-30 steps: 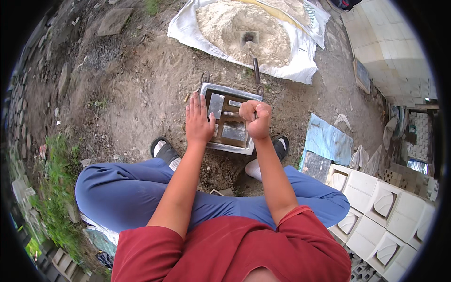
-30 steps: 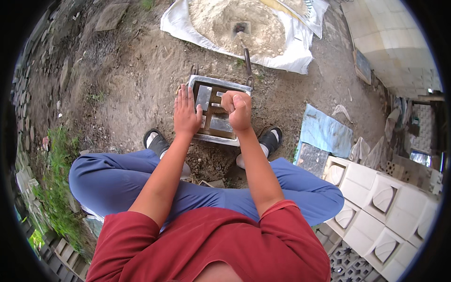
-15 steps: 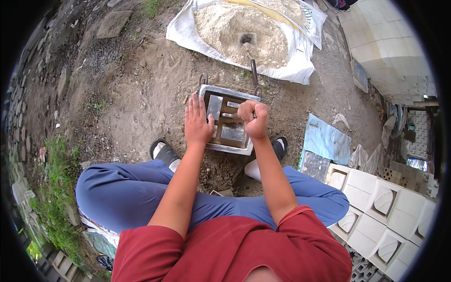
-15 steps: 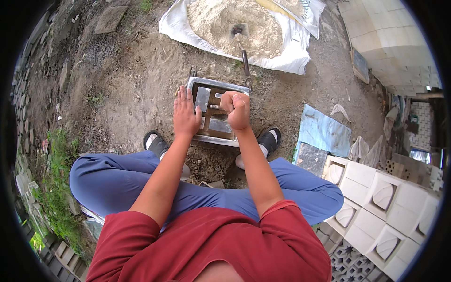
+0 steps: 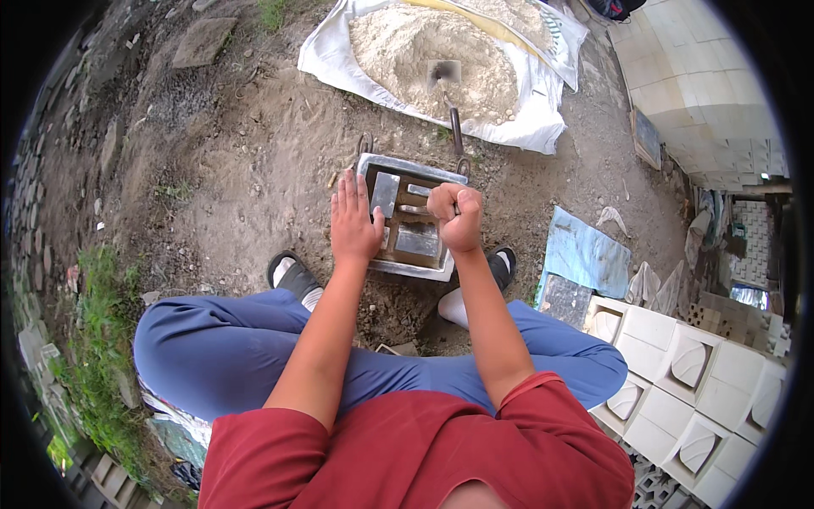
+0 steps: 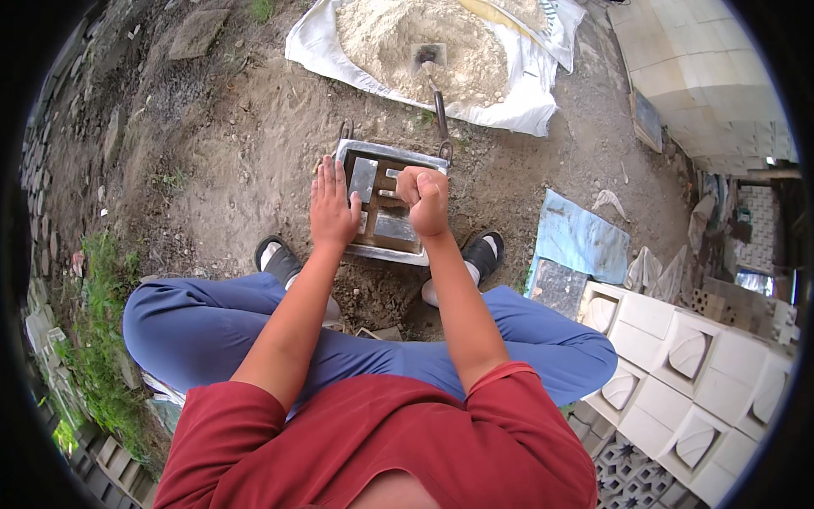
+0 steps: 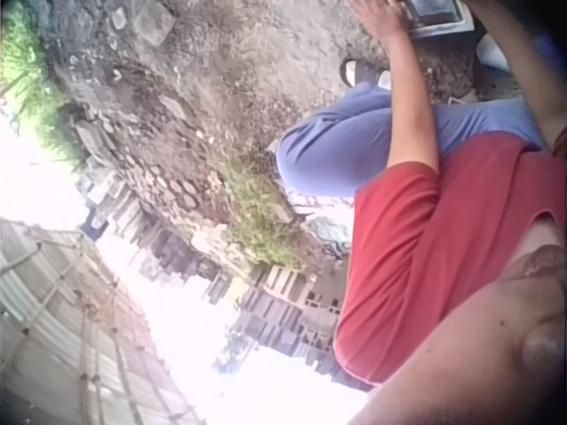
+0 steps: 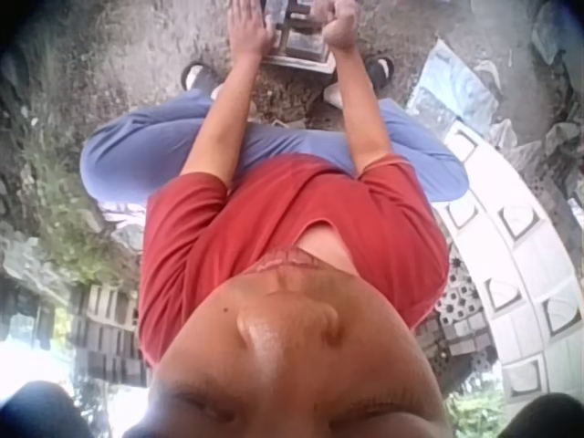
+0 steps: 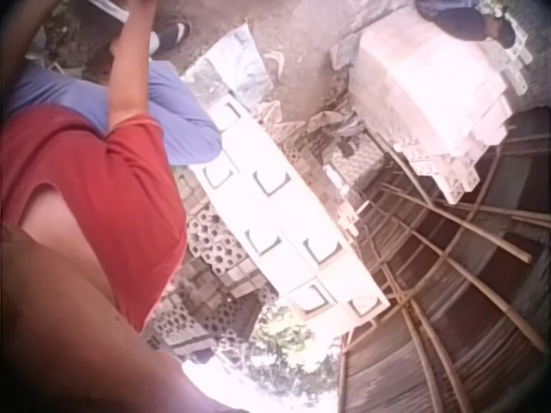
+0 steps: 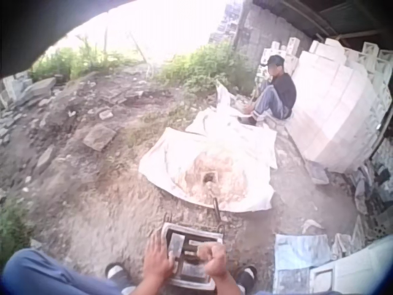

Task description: The person compacts concrete mix into a metal mold using a handheld tamping tool and presses it down by hand.

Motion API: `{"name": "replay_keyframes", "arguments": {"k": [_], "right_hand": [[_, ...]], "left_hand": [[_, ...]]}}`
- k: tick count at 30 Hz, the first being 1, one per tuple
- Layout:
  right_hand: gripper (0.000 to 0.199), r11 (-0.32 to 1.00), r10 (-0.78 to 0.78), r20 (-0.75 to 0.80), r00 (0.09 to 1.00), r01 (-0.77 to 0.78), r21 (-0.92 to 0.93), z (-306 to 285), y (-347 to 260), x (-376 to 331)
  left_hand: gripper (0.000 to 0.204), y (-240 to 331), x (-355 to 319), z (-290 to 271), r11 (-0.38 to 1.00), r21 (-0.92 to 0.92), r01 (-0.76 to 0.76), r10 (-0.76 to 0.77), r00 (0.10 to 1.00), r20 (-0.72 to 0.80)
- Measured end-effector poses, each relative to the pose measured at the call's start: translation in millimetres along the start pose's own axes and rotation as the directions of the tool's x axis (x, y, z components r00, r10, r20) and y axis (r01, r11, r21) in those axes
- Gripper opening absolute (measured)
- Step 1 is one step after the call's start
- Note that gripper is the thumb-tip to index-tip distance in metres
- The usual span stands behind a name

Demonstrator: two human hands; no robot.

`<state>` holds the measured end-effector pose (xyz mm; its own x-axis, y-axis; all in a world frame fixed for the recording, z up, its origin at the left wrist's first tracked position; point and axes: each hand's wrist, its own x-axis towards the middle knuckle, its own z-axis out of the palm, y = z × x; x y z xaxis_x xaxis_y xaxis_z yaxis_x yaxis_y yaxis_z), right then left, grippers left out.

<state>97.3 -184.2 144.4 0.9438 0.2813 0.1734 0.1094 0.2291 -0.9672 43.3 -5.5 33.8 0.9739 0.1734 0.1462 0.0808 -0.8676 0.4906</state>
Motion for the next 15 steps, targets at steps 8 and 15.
{"name": "replay_keyframes", "arguments": {"k": [8, 15], "right_hand": [[0.069, 0.999, -0.053, 0.032, 0.998, 0.054, -0.005, 5, 11, 3], [0.067, 0.999, -0.048, 0.003, 0.999, 0.048, -0.014, 3, 5, 3]], "left_hand": [[0.079, 5, 3, -2, 1.0, -0.013, -0.012, 0.012, 1.0, 0.0], [0.08, 1, 0, -1, 1.0, -0.002, 0.001, -0.001, 1.0, 0.01]]}}
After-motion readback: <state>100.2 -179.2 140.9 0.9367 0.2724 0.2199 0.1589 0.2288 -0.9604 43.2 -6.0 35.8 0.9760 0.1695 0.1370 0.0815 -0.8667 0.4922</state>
